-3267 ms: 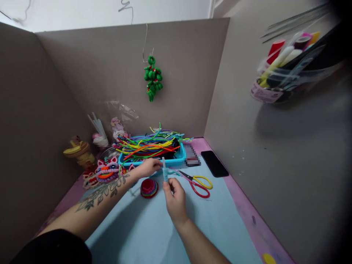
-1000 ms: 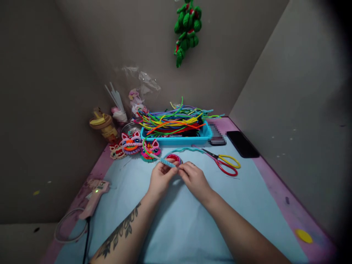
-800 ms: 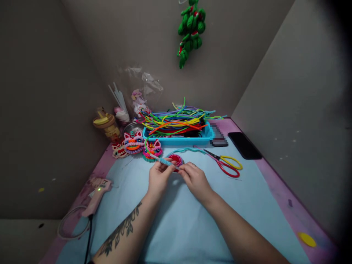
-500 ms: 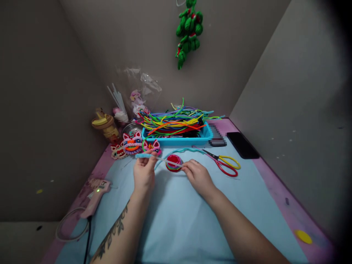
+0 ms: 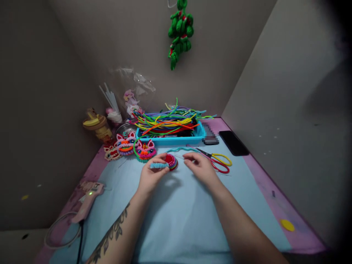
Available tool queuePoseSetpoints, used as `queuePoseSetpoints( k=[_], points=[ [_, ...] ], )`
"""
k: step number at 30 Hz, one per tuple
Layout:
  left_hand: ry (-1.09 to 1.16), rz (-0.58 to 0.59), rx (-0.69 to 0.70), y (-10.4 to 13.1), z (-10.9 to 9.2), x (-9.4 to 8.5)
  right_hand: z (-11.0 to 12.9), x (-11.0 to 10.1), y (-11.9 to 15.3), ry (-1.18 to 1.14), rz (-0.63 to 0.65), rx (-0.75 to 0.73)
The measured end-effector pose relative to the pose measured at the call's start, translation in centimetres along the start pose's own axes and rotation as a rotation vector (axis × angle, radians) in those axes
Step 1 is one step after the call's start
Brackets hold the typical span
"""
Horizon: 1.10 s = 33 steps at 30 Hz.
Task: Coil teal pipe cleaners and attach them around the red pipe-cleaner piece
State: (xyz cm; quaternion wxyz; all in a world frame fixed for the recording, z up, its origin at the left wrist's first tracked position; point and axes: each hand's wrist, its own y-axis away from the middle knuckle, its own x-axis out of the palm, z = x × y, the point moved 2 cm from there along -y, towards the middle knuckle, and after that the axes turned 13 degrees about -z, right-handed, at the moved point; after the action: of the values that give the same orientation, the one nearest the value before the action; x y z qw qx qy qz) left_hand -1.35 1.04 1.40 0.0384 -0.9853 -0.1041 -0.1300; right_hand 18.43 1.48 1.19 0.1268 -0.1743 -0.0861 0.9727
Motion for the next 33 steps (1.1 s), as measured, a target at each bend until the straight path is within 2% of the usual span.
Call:
queuePoseSetpoints(
  k=[2,3,5,7,12,17,25,29,33],
  points=[
    [-0.09,0.105,0.035,0.3,0.2,0.4,1.1,1.9,1.2,-0.374,0.2,0.158],
    [-0.129,0.146,0.059,0.3,0.3,0.6,1.4,2.6,1.8,-0.48,0.236,0.22],
    [-0.183,0.186,0.101,0.4,0.6,0.8,1.6,3.5,2.5,-0.616,0.264,0.319],
    [-0.183,0.191,0.12,0.4,0.7,0.9,1.5,3.7,2.6,-0.668,0.224,0.372],
    [-0.196,0.144,0.105,0.1,0.3,0.7,0.7,2.4,1.5,-0.549,0.043,0.349],
    [-0.345,0.055,0.169,0.0,-0.5,0.6,1.0,2.0,1.3,-0.498,0.03,0.296],
    [-0.319,-0.064,0.082,-1.1,0.2,-0.8,0.8,1.7,1.2,-0.433,-0.112,0.116],
    [-0.329,0.012,0.122,-0.8,0.0,-0.4,0.5,1.9,1.2,-0.431,-0.081,0.068],
    [-0.347,0.087,0.153,0.0,-0.4,0.6,0.9,2.4,1.6,-0.459,-0.034,0.098]
  ],
)
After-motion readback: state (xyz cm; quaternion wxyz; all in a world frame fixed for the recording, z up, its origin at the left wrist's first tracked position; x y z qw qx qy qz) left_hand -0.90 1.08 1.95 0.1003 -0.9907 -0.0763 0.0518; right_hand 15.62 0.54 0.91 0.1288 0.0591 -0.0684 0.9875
